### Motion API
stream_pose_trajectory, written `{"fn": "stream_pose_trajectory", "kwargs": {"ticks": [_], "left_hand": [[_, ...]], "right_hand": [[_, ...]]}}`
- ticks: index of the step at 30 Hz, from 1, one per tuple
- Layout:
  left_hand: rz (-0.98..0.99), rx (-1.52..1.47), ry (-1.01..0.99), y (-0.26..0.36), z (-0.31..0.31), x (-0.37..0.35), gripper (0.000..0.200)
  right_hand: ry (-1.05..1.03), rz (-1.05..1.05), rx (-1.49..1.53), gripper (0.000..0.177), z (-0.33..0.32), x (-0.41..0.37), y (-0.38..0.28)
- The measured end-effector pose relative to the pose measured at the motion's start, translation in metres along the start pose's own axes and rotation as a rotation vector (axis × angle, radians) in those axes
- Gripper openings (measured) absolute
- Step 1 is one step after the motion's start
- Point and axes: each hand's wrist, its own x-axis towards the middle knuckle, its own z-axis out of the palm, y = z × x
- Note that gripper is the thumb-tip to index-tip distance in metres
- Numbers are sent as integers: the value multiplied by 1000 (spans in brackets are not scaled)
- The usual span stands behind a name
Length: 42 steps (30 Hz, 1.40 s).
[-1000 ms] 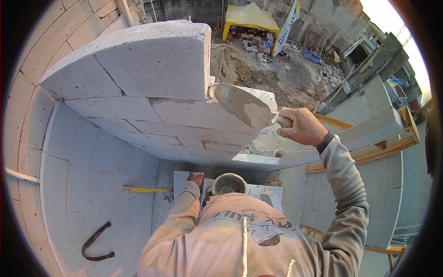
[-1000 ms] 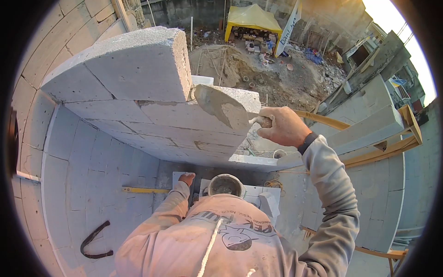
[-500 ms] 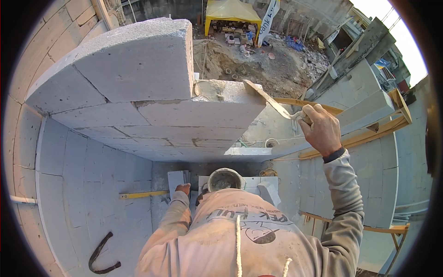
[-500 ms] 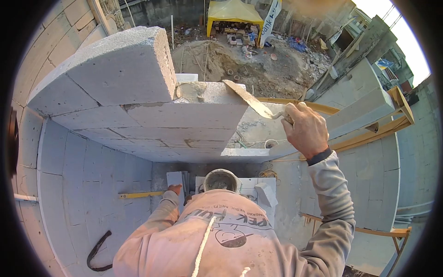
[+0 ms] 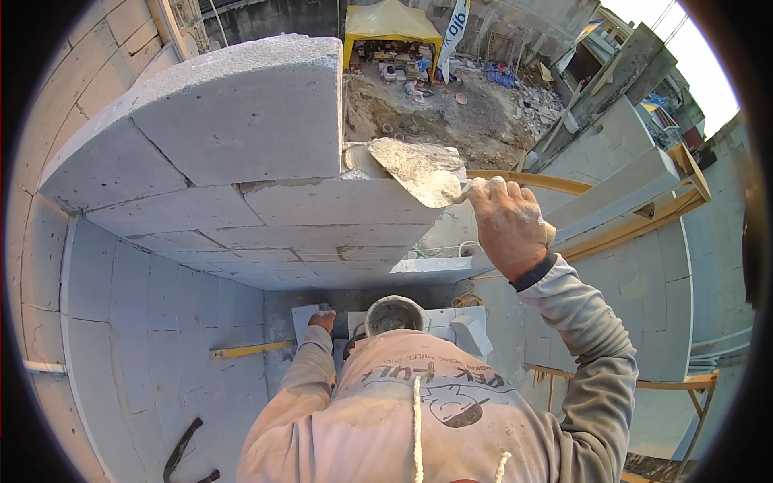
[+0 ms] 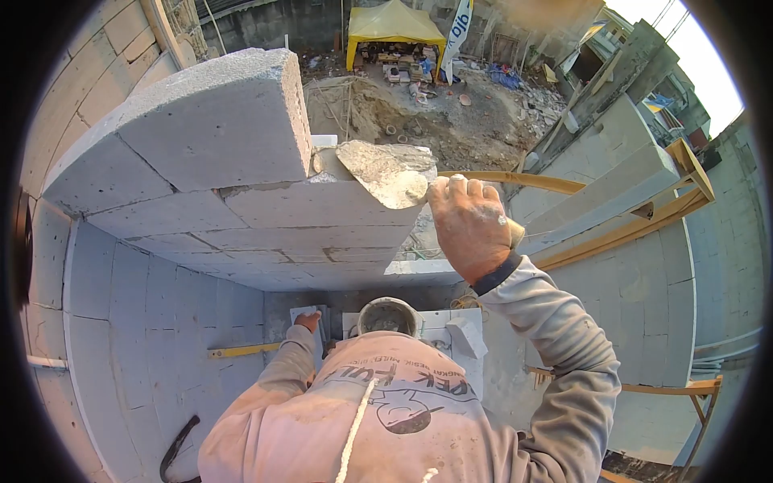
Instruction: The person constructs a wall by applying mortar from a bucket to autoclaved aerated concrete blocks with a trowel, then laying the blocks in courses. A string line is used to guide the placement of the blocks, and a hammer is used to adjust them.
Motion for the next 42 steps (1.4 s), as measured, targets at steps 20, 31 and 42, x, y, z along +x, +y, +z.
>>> {"fn": "stream_pose_trajectory", "kwargs": {"ticks": [20,31,42], "left_hand": [[33,82,-78,7,-35,-9,49],[117,114,-60,-50,-6,26,50],[-59,172,-151,-36,-40,26,53]], "right_hand": [[40,164,289,17,-24,-24,4],[29,-115,143,25,-7,-3,-2],[86,293,224,17,-19,-45,22]]}}
